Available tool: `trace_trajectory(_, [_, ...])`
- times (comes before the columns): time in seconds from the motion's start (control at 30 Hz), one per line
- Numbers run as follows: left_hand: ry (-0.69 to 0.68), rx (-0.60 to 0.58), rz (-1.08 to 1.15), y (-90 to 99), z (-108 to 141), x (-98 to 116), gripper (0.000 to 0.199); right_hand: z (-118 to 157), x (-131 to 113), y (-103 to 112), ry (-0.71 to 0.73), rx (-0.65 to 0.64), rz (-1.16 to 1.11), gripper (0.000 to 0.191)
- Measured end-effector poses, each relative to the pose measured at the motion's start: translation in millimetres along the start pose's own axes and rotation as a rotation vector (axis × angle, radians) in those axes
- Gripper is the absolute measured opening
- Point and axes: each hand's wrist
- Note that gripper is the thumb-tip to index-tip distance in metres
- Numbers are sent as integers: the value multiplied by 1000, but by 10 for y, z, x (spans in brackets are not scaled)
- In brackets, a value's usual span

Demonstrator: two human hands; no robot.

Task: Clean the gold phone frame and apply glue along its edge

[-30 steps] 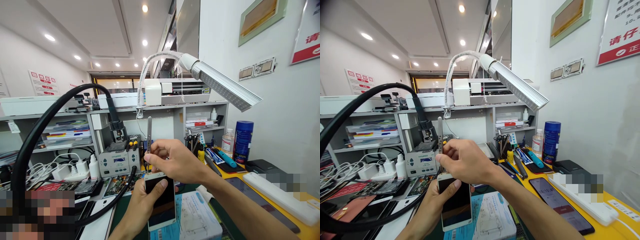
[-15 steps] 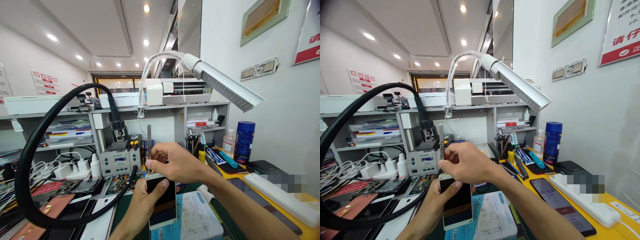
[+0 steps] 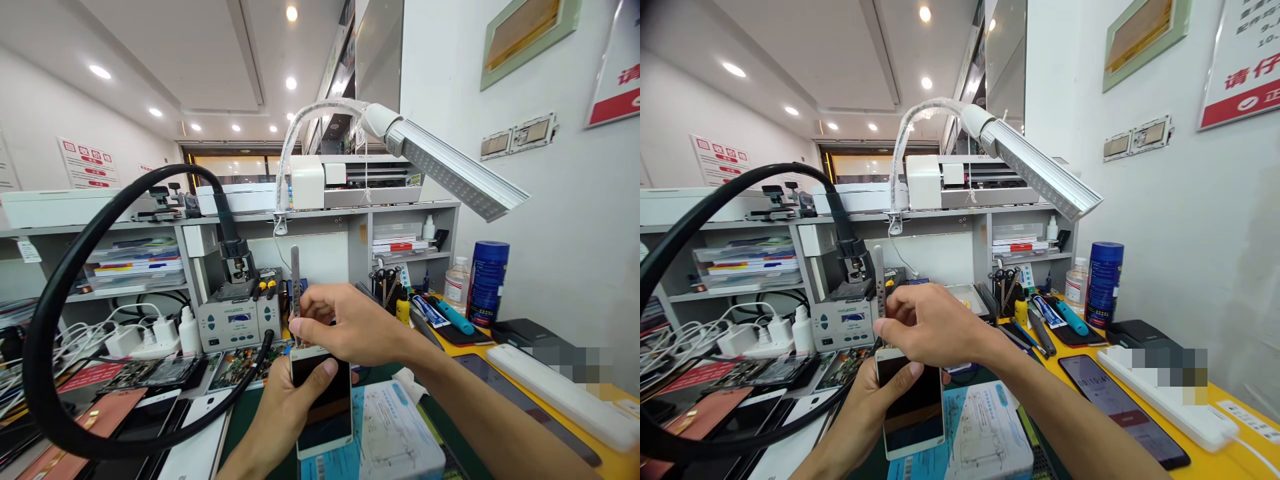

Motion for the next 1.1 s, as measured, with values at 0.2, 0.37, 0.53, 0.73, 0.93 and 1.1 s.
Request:
trace_trajectory(0.2, [25, -12, 22, -9, 2, 11, 39, 1, -7, -7, -7, 8, 35, 15])
trace_trajectory(0.37, [21, -8, 23, -18, 2, 17, 39, 6, -20, -1, 14, 31, 30, 17])
trace_trajectory(0.53, [-17, -9, -21, -10, 1, 16, 39, 11, -44, 13, -2, -4, 37, 15])
trace_trajectory(0.73, [-33, 13, -64, 8, -4, 3, 39, 10, -26, -7, 2, 1, 13, 15])
trace_trajectory(0.93, [-26, 10, -50, 8, -1, -12, 40, 12, -21, -14, 17, 75, -56, 17])
trace_trajectory(1.1, [-30, -3, -47, 15, 5, -9, 38, 17, -11, -7, 7, 74, -123, 18])
Point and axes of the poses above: each hand's wrist, its own z-axis away from the middle knuckle, its own y-axis out of the back of the hand, x = y × z, and after that the axes turned 8 degrees about x, right-handed
